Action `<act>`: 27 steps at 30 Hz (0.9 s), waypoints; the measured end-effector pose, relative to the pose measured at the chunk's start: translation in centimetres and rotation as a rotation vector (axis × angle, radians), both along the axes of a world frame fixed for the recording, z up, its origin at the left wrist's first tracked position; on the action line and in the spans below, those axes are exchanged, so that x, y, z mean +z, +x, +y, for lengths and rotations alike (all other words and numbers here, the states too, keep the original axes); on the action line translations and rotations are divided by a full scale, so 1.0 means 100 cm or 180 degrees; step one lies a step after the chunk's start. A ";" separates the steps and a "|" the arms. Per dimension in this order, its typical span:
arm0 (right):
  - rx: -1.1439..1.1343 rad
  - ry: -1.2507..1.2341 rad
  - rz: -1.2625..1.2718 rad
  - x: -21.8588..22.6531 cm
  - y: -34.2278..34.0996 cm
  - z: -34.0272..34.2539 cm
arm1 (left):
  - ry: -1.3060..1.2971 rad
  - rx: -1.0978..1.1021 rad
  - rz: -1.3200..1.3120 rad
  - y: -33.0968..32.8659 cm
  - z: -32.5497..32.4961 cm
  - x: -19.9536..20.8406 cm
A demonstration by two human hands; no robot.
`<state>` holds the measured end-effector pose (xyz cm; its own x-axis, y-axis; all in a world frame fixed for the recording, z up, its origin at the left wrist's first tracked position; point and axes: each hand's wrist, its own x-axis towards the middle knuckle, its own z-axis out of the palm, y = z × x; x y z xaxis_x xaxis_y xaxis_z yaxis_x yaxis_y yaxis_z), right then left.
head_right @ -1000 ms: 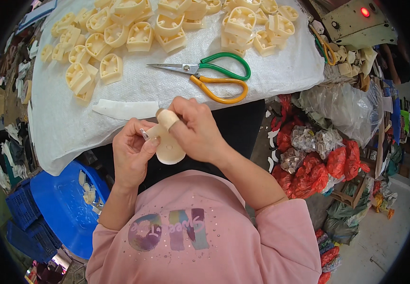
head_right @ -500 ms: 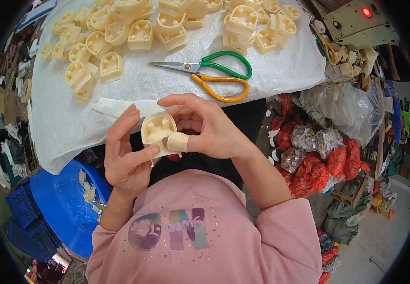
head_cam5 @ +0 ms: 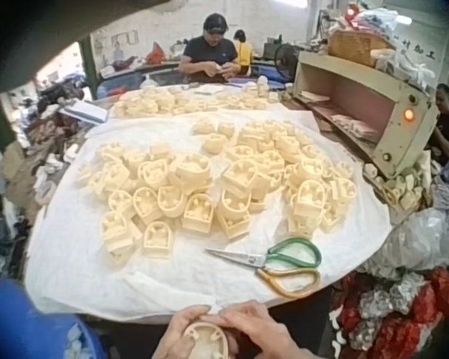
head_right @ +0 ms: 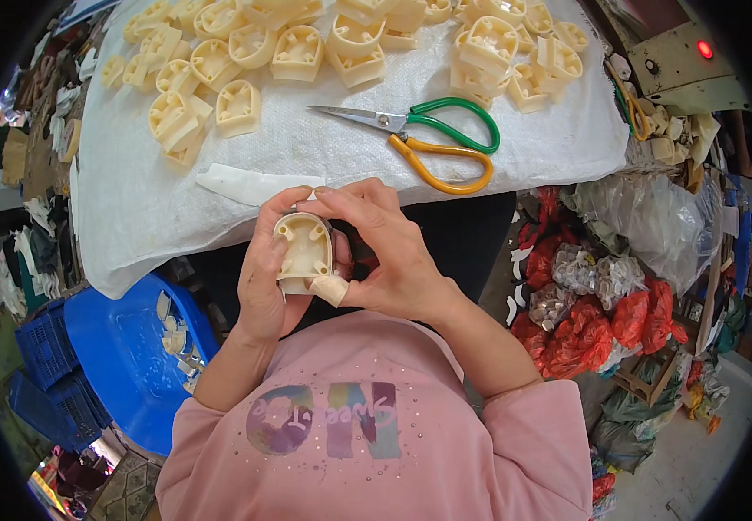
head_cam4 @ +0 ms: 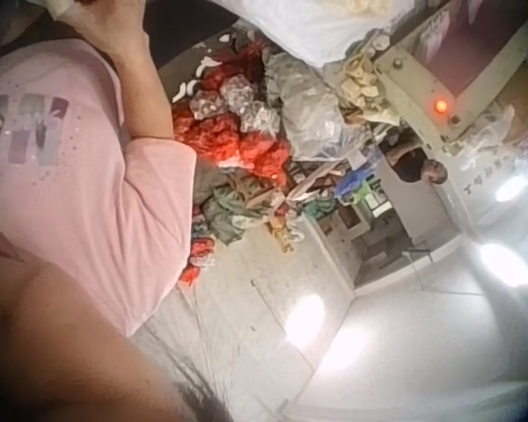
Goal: Trim and assemble small shoe components in a manufacturing setting.
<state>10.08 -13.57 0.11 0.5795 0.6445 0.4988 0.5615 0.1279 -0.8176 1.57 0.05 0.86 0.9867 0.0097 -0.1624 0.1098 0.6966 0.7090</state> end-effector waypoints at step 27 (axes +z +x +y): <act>0.1205 0.0035 0.3330 0.001 0.012 0.014 | 0.0496 0.0569 0.0082 0.002 -0.014 0.005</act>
